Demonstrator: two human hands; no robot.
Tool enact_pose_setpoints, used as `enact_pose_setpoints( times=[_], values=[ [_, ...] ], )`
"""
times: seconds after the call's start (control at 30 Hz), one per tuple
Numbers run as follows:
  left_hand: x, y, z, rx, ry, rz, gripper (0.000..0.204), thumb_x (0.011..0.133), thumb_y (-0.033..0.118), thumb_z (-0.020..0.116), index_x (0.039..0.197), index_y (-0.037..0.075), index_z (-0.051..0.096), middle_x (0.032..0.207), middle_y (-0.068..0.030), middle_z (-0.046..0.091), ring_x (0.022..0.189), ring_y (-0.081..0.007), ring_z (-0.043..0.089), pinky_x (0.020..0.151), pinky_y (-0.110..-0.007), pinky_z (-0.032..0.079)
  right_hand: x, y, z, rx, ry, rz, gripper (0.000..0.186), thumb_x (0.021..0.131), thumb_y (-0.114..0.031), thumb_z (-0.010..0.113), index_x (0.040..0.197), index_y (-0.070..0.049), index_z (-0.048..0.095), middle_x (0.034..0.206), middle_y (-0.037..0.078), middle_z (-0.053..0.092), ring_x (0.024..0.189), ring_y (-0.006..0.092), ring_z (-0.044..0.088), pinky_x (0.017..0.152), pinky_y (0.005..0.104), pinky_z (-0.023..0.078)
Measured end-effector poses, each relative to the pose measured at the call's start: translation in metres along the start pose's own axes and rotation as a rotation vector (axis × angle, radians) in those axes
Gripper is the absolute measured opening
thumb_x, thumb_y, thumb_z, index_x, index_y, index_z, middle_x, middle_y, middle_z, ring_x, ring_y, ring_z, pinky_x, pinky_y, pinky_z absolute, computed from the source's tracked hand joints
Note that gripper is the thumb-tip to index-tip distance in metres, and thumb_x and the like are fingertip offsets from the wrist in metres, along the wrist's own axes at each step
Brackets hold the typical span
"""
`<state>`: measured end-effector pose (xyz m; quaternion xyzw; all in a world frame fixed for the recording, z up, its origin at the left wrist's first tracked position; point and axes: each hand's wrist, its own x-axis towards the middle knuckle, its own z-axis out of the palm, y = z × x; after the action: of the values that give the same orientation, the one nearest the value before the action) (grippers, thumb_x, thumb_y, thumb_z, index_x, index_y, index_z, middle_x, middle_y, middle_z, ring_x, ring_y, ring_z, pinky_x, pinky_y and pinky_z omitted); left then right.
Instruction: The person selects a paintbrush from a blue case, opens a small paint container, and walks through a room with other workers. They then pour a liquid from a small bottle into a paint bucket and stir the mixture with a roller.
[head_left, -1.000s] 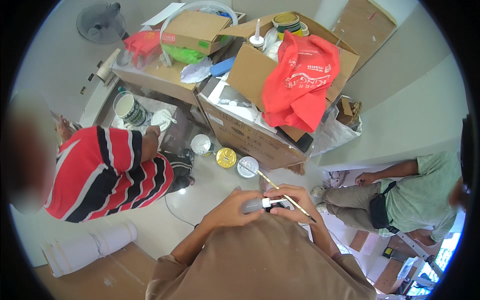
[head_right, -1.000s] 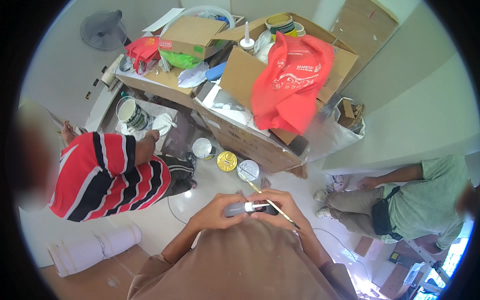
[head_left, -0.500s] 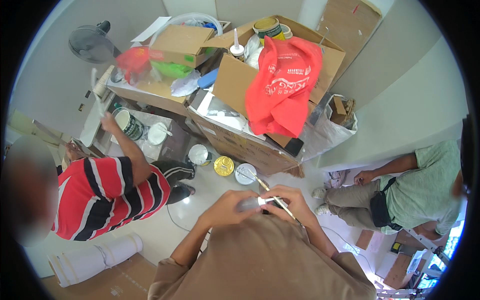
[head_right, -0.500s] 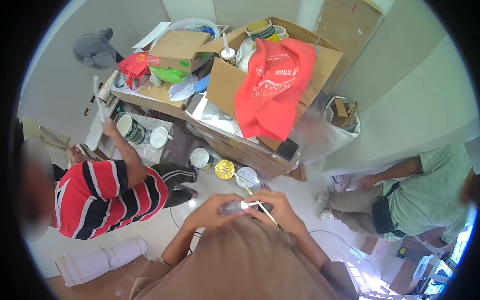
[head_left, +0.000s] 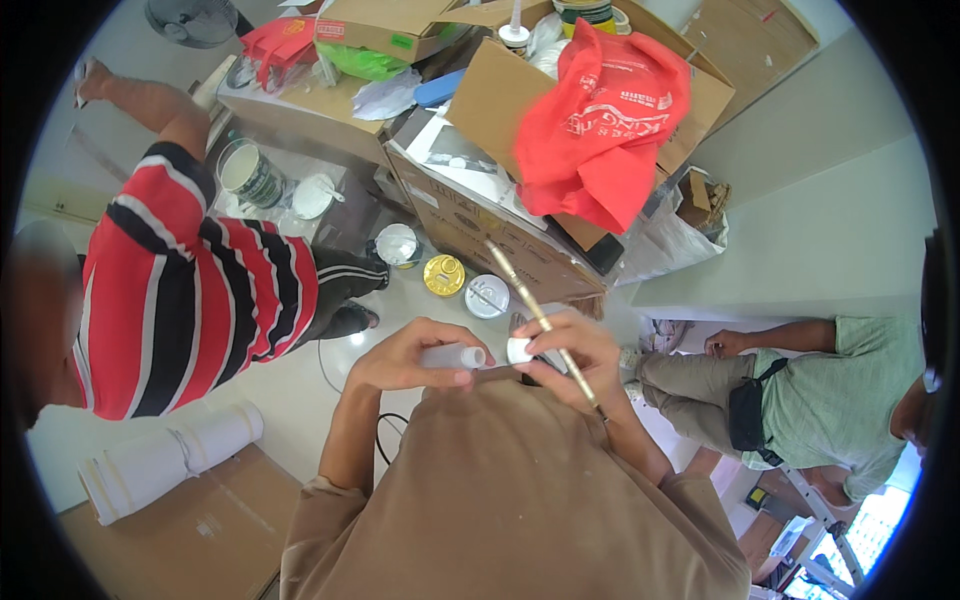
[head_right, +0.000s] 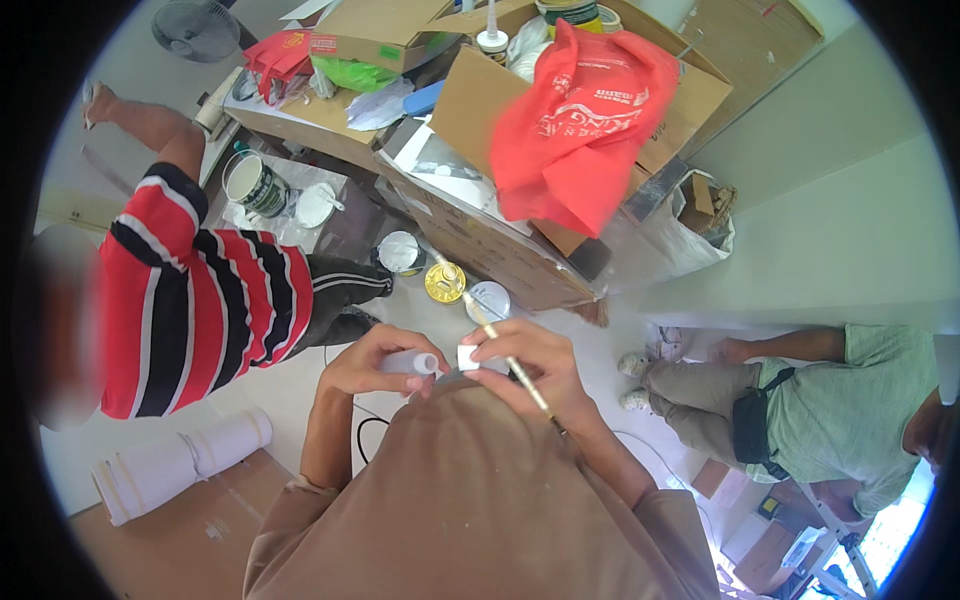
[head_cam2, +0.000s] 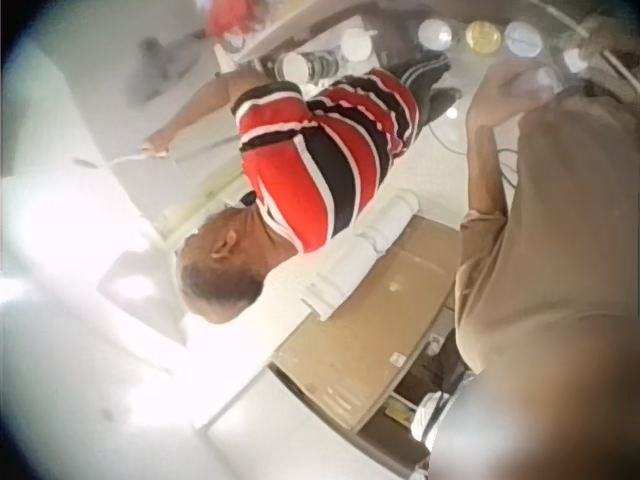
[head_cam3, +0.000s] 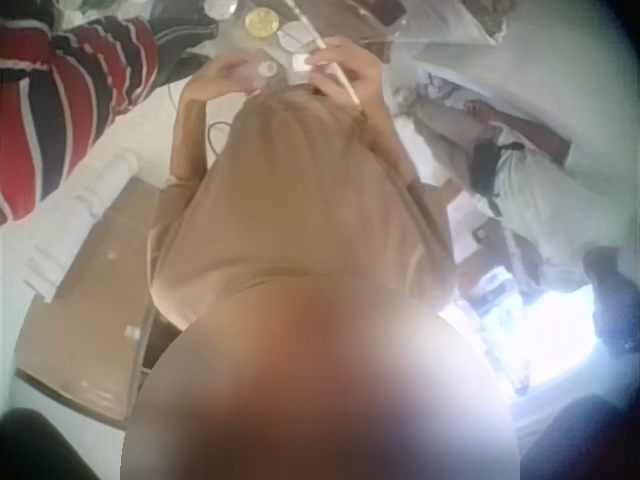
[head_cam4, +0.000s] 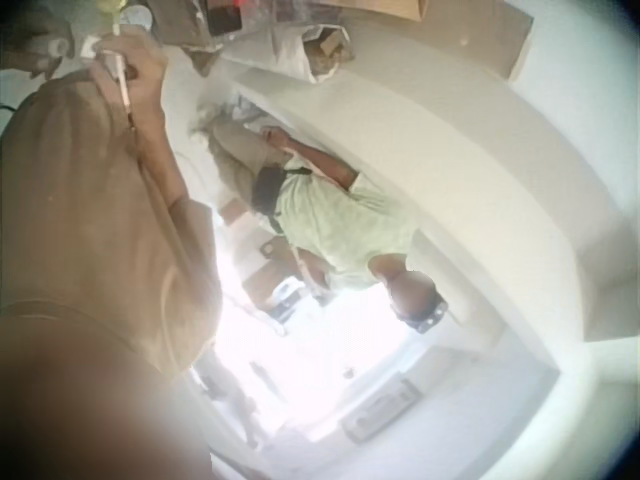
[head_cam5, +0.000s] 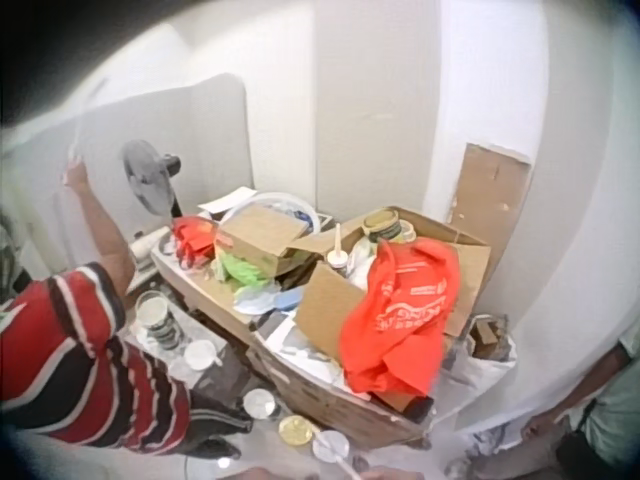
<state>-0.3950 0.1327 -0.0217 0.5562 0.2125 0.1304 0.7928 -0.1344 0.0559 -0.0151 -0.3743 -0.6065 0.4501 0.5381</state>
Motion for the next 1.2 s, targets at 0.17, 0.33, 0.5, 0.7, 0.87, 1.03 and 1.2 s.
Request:
enact_pose_setpoints(
  times=[0.17,0.33,0.5,0.7,0.87,1.03,1.2],
  values=[
    [-0.001,-0.01,0.002,-0.082,0.07,0.49,0.048,0.078,0.009,0.087,0.123,0.002,0.072,0.1,-0.0118,0.072,0.11,-0.0271,0.062,0.099,-0.042,0.047,0.004,0.009,0.003,0.639,0.037,0.215,0.032,0.084,0.015,0.071,0.111,0.0,0.063,0.12,0.02,0.066,0.107,0.0274,0.069,0.095,0.0414,0.06],
    [-0.006,-0.01,0.005,-0.026,0.161,0.641,0.061,0.07,0.024,0.093,0.127,0.02,0.073,0.097,-0.0134,0.068,0.112,-0.0379,0.056,0.099,-0.056,0.04,0.011,0.015,0.012,0.691,-0.048,0.177,0.033,0.084,0.016,0.07,0.112,0.0,0.061,0.12,0.023,0.065,0.112,0.0267,0.067,0.095,0.041,0.06],
    [-0.012,-0.006,0.007,-0.015,0.213,0.696,0.059,0.069,0.014,0.091,0.126,0.017,0.074,0.101,-0.0125,0.067,0.114,-0.0363,0.055,0.101,-0.054,0.04,0.015,0.017,0.019,0.732,-0.082,0.152,0.033,0.083,0.017,0.07,0.111,0.0,0.062,0.119,0.025,0.066,0.11,0.0247,0.067,0.091,0.0377,0.06],
    [-0.016,-0.003,0.011,-0.004,0.349,0.633,0.054,0.068,-0.004,0.086,0.12,0.007,0.076,0.109,-0.0113,0.069,0.114,-0.0285,0.06,0.101,-0.044,0.044,0.02,0.012,0.021,0.729,-0.071,0.197,0.033,0.083,0.017,0.07,0.112,0.001,0.064,0.119,0.024,0.067,0.109,0.0243,0.068,0.093,0.0371,0.059],
    [-0.017,0.0,0.018,0.2,0.551,0.473,0.043,0.073,-0.004,0.084,0.115,0.005,0.077,0.107,-0.0093,0.072,0.101,-0.0209,0.067,0.09,-0.035,0.051,0.026,0.007,0.019,0.499,-0.071,0.148,0.034,0.084,0.017,0.071,0.114,0.002,0.067,0.121,0.022,0.067,0.108,0.0238,0.069,0.094,0.0372,0.058],
    [-0.012,-0.001,0.018,0.317,0.59,0.496,0.041,0.073,-0.003,0.084,0.113,0.005,0.077,0.105,-0.0088,0.073,0.096,-0.0202,0.068,0.085,-0.033,0.052,0.031,0.007,0.018,0.428,-0.06,0.14,0.03,0.084,0.015,0.071,0.112,0.003,0.07,0.12,0.021,0.068,0.107,0.0234,0.069,0.091,0.0355,0.059],
    [-0.008,0.002,0.018,0.39,0.618,0.489,0.043,0.072,-0.002,0.085,0.113,0.006,0.078,0.101,-0.0086,0.073,0.094,-0.0195,0.068,0.083,-0.032,0.052,0.038,0.006,0.017,0.312,-0.085,0.087,0.029,0.084,0.015,0.072,0.111,0.003,0.071,0.119,0.019,0.069,0.104,0.0221,0.07,0.086,0.0326,0.061]
  ],
)
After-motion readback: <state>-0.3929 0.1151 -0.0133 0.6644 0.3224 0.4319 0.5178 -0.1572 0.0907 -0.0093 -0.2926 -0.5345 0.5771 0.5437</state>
